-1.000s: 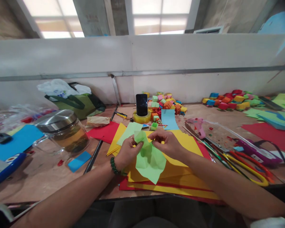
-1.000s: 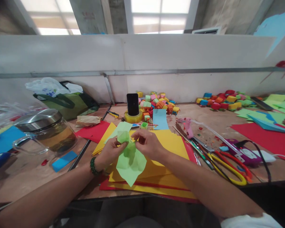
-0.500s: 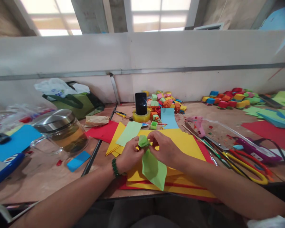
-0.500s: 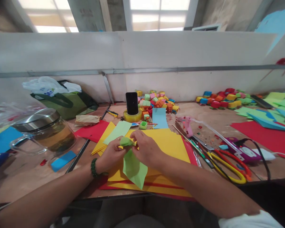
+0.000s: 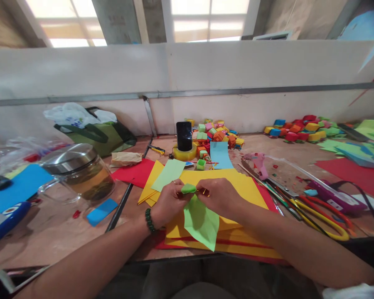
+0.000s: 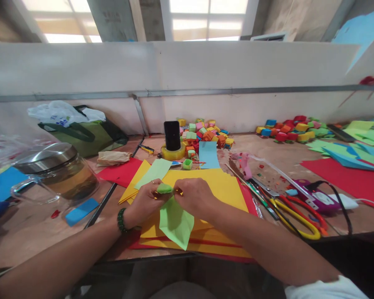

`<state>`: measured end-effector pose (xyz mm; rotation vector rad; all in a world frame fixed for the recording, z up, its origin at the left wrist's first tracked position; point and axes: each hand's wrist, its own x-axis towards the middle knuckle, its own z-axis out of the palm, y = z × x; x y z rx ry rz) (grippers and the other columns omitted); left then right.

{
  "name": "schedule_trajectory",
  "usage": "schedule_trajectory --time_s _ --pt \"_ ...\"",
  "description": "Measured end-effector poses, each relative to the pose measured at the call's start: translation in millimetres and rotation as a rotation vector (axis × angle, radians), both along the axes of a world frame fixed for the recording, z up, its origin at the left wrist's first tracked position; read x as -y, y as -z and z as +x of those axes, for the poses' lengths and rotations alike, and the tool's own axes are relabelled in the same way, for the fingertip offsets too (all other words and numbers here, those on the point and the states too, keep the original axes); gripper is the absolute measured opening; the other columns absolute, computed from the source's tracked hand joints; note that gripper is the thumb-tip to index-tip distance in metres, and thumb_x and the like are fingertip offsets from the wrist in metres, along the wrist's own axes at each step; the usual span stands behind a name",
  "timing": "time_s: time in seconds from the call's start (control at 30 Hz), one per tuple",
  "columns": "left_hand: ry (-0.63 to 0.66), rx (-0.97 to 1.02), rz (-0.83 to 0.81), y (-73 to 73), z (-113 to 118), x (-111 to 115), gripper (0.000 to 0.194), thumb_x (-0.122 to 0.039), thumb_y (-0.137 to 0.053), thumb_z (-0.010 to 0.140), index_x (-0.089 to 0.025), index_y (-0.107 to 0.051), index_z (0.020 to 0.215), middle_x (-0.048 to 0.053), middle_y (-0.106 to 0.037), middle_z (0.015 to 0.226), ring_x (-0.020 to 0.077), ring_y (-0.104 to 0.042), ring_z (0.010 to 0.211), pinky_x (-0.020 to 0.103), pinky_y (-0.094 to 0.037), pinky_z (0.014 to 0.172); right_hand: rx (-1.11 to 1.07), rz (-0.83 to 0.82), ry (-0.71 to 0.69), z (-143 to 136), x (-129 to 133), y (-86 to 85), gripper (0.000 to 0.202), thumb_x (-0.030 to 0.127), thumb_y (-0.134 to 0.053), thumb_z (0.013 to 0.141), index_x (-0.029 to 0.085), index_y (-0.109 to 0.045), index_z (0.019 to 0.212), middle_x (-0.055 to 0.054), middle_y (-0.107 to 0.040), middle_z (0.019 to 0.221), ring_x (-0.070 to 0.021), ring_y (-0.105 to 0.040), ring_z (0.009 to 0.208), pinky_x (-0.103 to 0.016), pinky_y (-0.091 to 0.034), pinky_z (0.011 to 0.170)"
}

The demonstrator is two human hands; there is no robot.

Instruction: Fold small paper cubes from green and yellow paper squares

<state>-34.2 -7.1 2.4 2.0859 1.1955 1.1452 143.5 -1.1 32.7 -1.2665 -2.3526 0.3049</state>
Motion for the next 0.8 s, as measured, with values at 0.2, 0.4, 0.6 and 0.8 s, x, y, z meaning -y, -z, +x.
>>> schedule_trajectory --time_s 0.2,0.4,0.6,0.8 --pt "-0.012 0.025 -0.056 -3.8 -0.5 -0.7 0.018 -0.021 -0.056 0.072 -0.017 -0.058 0.054 -0.001 -0.051 0.060 0.0119 -0.049 0.059 0.022 -0.039 0.057 -0.247 -0.123 -0.087 3.1 -5.4 -0.8 0.008 0.021 -0.063 0.075 0.020 -0.069 0.082 -0.002 -0.071 0.082 -0.0117 -0.059 0.060 -0.024 -0.042 0.057" --pt "0.023 -0.060 -0.006 -1.5 0.0 1.3 0.030 -0.021 -0.053 0.076 -0.018 -0.049 0.047 -0.002 -0.042 0.053 0.0109 -0.044 0.055 0.021 -0.034 0.054 -0.286 -0.135 -0.099 2.1 -8.9 1.2 0.008 0.010 -0.062 0.068 0.018 -0.065 0.066 0.000 -0.062 0.069 -0.0099 -0.053 0.057 -0.022 -0.039 0.054" --pt "-0.002 -0.005 -0.029 1.9 0.1 -0.7 0.031 -0.024 -0.055 0.076 -0.018 -0.046 0.046 -0.003 -0.041 0.054 0.0105 -0.043 0.054 0.021 -0.034 0.051 -0.590 -0.115 -0.215 2.3 -7.1 -6.0 0.011 0.021 -0.062 0.076 0.019 -0.064 0.065 -0.001 -0.061 0.068 -0.0133 -0.056 0.065 -0.025 -0.045 0.060" --pt "-0.082 0.083 0.019 -4.2 -2.6 -1.7 0.027 -0.025 -0.059 0.076 -0.018 -0.055 0.050 -0.002 -0.045 0.056 0.0109 -0.044 0.054 0.023 -0.036 0.053 -0.608 -0.098 -0.141 8.1 -4.5 -16.8 0.015 0.033 -0.064 0.076 0.020 -0.058 0.081 -0.003 -0.065 0.083 -0.0150 -0.060 0.072 -0.027 -0.049 0.062"
